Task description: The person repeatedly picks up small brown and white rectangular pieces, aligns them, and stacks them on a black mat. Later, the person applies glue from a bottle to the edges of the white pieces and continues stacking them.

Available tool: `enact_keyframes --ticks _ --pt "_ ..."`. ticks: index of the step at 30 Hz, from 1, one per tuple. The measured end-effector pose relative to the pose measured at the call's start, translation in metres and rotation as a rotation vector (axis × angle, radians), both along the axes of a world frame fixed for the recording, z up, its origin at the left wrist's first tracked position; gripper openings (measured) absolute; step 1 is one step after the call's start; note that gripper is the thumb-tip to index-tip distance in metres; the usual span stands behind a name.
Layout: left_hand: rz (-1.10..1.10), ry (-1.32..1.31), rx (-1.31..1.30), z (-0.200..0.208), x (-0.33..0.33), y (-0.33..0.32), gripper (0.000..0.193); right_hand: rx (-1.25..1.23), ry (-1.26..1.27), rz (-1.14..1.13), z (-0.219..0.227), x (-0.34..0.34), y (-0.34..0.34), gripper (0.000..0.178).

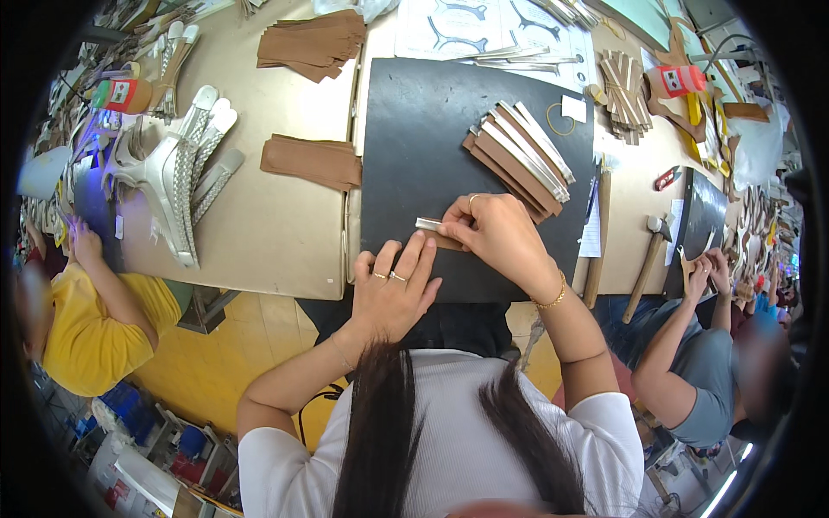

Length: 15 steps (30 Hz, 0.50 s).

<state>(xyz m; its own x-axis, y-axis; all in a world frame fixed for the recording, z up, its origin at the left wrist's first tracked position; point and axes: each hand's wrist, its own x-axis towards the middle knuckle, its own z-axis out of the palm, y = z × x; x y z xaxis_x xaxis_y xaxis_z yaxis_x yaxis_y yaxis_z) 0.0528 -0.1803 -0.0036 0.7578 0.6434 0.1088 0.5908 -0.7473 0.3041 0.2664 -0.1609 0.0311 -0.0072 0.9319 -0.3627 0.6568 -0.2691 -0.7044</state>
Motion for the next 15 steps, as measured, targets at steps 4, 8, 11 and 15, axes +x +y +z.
enact_keyframes --ticks 4,8,11,15 --pt "-0.005 -0.003 -0.014 0.001 0.0 0.002 0.062 -0.075 0.008 -0.014 0.004 -0.001 0.003 0.022" --pt "-0.035 0.007 -0.022 0.005 0.002 0.007 0.061 -0.048 0.003 -0.009 0.003 -0.001 0.001 0.022" --pt "-0.054 0.031 -0.037 0.01 0.003 0.009 0.061 -0.005 -0.005 0.002 0.004 0.001 -0.004 0.02" --pt "-0.075 0.033 -0.056 0.012 0.007 0.011 0.06 -0.068 0.059 -0.134 0.019 0.02 -0.028 0.015"
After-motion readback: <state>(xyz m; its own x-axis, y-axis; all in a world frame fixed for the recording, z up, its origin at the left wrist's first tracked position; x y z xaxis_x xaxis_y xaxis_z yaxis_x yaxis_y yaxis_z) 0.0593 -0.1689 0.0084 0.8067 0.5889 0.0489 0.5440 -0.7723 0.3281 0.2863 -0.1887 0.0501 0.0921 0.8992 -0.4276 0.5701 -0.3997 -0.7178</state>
